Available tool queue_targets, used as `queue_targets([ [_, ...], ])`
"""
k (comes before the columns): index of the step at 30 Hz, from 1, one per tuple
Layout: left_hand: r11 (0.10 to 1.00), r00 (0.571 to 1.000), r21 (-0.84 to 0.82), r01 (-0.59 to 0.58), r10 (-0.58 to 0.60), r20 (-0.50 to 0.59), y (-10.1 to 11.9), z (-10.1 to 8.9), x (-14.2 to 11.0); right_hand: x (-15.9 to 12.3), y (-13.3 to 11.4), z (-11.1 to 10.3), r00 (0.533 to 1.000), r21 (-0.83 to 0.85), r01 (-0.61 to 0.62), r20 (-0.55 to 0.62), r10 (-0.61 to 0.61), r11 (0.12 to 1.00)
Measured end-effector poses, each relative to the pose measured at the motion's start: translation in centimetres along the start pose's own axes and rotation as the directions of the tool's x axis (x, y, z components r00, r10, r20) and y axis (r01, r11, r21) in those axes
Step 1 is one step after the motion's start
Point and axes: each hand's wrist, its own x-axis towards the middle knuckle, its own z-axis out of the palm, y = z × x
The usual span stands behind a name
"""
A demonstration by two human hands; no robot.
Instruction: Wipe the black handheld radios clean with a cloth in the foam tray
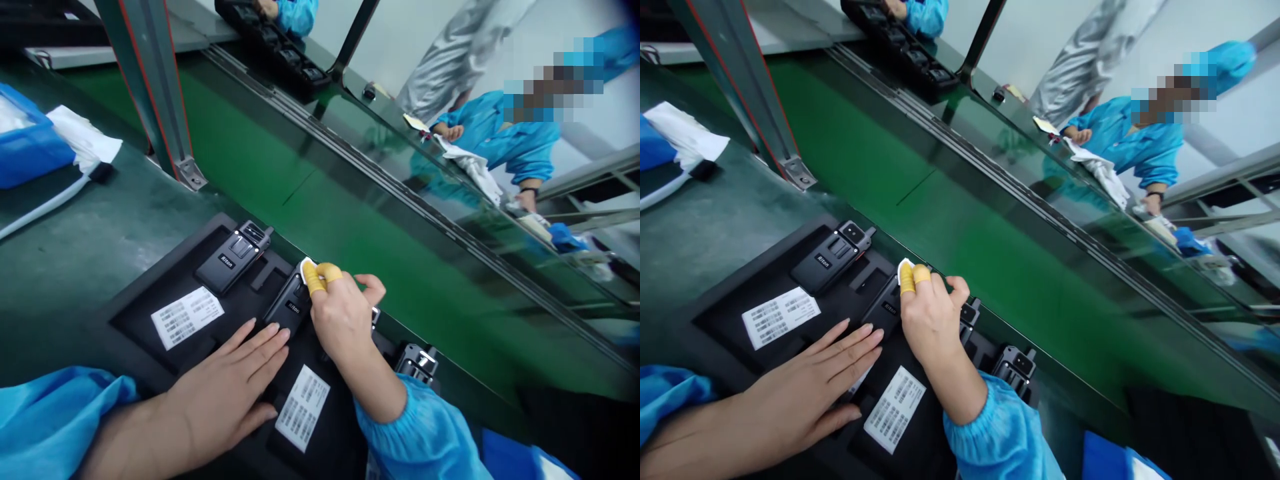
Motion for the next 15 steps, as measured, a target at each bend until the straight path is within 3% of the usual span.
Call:
queue_targets([
  [4,1.0,1.0,-0.007,0.0,0.0,0.001,0.0,0.2,-0.1,-0.8,-0.2,0.2,1.0,-0.016,0.007,-0.019,-0.007,1.0],
  [9,1.0,0.999,0.003,0.002,-0.002,-0.035,0.0,0.5,-0.2,-2.7,1.3,-0.2,0.998,-0.036,-0.057,0.008,0.057,0.998],
  [12,1.0,0.999,0.023,-0.006,0.007,-0.05,0.0,0.5,-0.2,-2.4,1.7,-0.1,0.994,-0.047,-0.109,-0.016,0.108,0.993],
  [15,0.999,0.998,0.039,-0.008,0.01,-0.055,0.0,0.6,-0.3,-1.3,1.2,0.3,0.997,-0.006,-0.071,0.011,0.071,0.997],
])
